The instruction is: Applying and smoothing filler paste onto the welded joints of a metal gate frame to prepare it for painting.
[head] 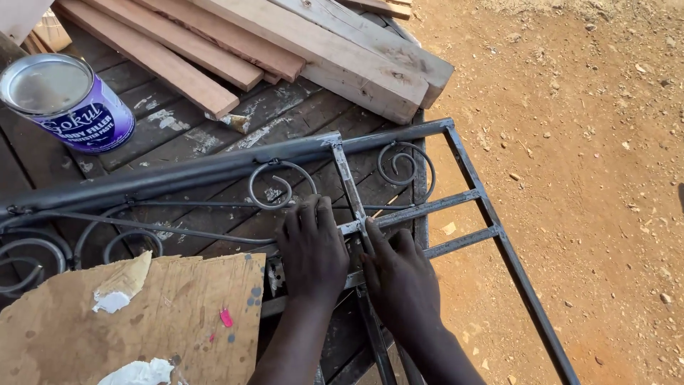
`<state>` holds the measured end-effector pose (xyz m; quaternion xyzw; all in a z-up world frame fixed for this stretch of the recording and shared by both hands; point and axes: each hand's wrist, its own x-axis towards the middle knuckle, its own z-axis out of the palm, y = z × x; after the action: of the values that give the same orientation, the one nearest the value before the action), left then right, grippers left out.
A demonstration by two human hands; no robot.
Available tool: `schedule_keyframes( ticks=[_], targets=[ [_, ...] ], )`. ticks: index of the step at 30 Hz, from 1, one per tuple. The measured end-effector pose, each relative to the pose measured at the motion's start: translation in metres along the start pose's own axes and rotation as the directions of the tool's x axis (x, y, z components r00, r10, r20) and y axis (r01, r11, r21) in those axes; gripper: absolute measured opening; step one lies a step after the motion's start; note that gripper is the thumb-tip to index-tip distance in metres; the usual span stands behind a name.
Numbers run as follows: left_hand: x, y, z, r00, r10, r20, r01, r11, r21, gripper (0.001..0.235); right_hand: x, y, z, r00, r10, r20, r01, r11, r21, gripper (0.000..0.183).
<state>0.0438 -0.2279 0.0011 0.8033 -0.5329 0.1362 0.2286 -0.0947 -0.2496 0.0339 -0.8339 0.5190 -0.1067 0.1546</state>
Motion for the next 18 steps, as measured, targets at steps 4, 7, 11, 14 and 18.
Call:
schedule_keyframes(
  ticks=[4,7,11,14,18],
  targets=[
    [0.002,-0.001,0.002,1.000,-0.026,0.000,0.026,0.999,-0.047,0.034,0.014,-0.008,0.000,0.999,-0.037,0.031,0.044,0.971,-0.236,0.059],
    [-0.003,-0.003,0.002,1.000,-0.026,-0.008,0.026,0.999,-0.023,0.033,0.016,-0.010,0.010,0.945,-0.312,-0.093,0.235,0.852,-0.469,0.055],
    [0.002,-0.001,0.004,1.000,-0.026,-0.003,0.026,0.999,-0.038,0.033,0.027,0.004,0.007,0.932,-0.363,0.012,0.340,0.861,-0.378,0.049],
    [0.002,-0.001,0.000,0.999,-0.027,0.028,0.028,0.999,-0.046,0.034,0.027,0.019,0.006,0.965,-0.248,0.080,0.245,0.968,0.044,0.049],
    [0.003,0.000,0.001,1.000,-0.008,0.027,0.009,0.999,-0.043,0.035,0.025,0.029,0.014,0.954,-0.078,0.289,-0.028,0.939,0.344,0.069]
  ],
)
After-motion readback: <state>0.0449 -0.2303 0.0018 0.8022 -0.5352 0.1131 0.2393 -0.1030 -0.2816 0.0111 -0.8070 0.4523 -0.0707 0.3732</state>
